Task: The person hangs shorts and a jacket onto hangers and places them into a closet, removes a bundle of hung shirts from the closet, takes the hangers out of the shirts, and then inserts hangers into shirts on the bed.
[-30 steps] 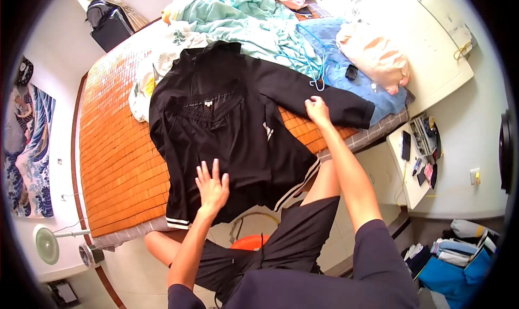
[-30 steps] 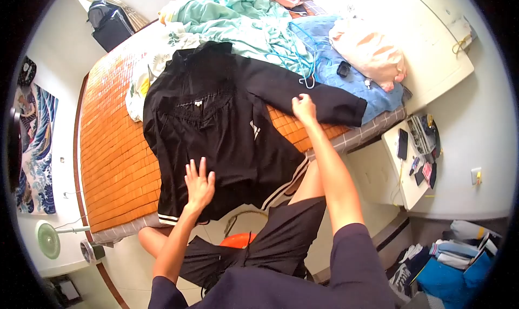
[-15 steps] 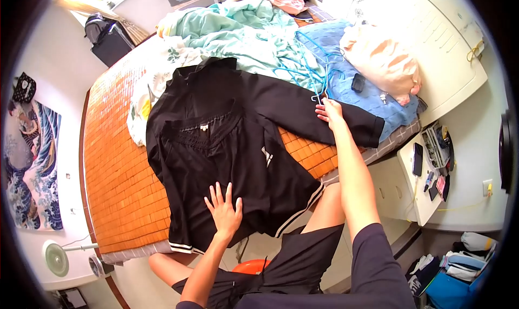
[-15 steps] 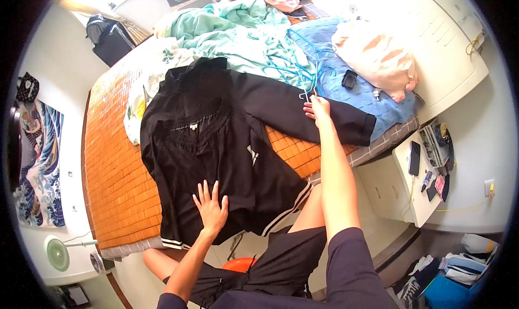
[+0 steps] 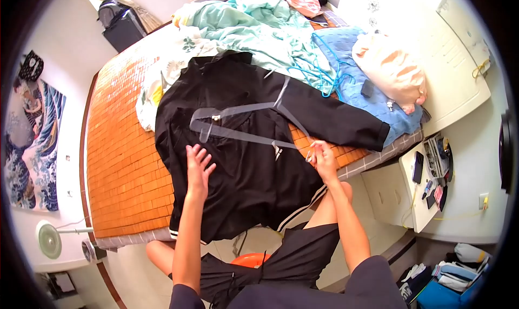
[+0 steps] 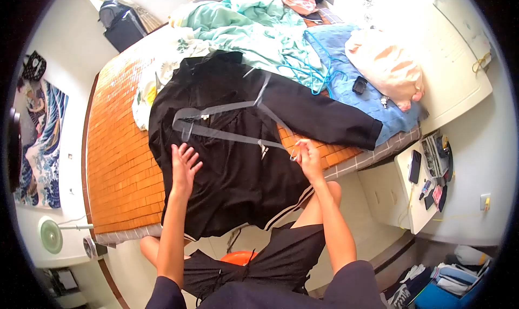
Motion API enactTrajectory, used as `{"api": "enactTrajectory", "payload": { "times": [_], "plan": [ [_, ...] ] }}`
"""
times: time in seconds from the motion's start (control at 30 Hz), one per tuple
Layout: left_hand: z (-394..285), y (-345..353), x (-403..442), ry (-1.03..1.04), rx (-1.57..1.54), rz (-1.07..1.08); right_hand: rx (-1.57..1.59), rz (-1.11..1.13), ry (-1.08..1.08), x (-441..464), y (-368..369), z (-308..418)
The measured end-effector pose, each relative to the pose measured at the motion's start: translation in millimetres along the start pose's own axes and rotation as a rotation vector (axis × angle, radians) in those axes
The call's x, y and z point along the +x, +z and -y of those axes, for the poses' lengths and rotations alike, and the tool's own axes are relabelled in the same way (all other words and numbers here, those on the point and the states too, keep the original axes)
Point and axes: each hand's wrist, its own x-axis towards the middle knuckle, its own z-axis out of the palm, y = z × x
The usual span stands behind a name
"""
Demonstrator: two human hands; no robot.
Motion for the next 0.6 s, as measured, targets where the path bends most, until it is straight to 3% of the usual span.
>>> {"api": "enactTrajectory", "payload": {
  "times": [0.03, 0.1, 0.2, 0.23, 0.3, 0.37, 0.43, 0.53, 0.6],
  "plan": [
    [-8.3, -9.0, 1.3, 0.005, -0.104, -0.030, 0.008, 0.069, -0.018, -6.9, 9.0, 1.1],
    [-12.5, -45.3, 8.6, -0.001, -0.303, 0.139, -0.095, 0.186, 0.048, -19.5, 18.7, 9.3],
    [-16.6, -91.3, -1.2, -0.118, -0.377, 0.444, -0.057, 0.197, 0.062, -27.1, 31.9, 18.4],
    [-27.5, -96.7, -15.7, -0.132, -0.385, 0.491, -0.204, 0.177, 0.019, -28.5, 34.8, 29.6],
    [-29.9, -104.8, -31.1, -0.139, -0.319, 0.386, -0.350, 0.171, -0.026, -28.1, 45.4, 37.6],
    [-10.1, -120.5, -29.3, -0.140, 0.153, 0.248, -0.345, 0.205, -0.158, -23.4, 54.7, 34.9],
    [8.8, -120.2, -31.7, -0.096, 0.145, 0.095, -0.332, 0.230, -0.113, -19.3, 68.4, 42.1],
    [24.7, -119.6, -35.6, 0.033, 0.183, -0.130, -0.698, 0.312, -0.256, -13.7, 88.8, 50.0],
    [31.9, -116.1, -36.8, 0.120, 0.227, -0.225, -0.743, 0.324, -0.352, -16.1, 107.0, 50.9]
  ]
}}
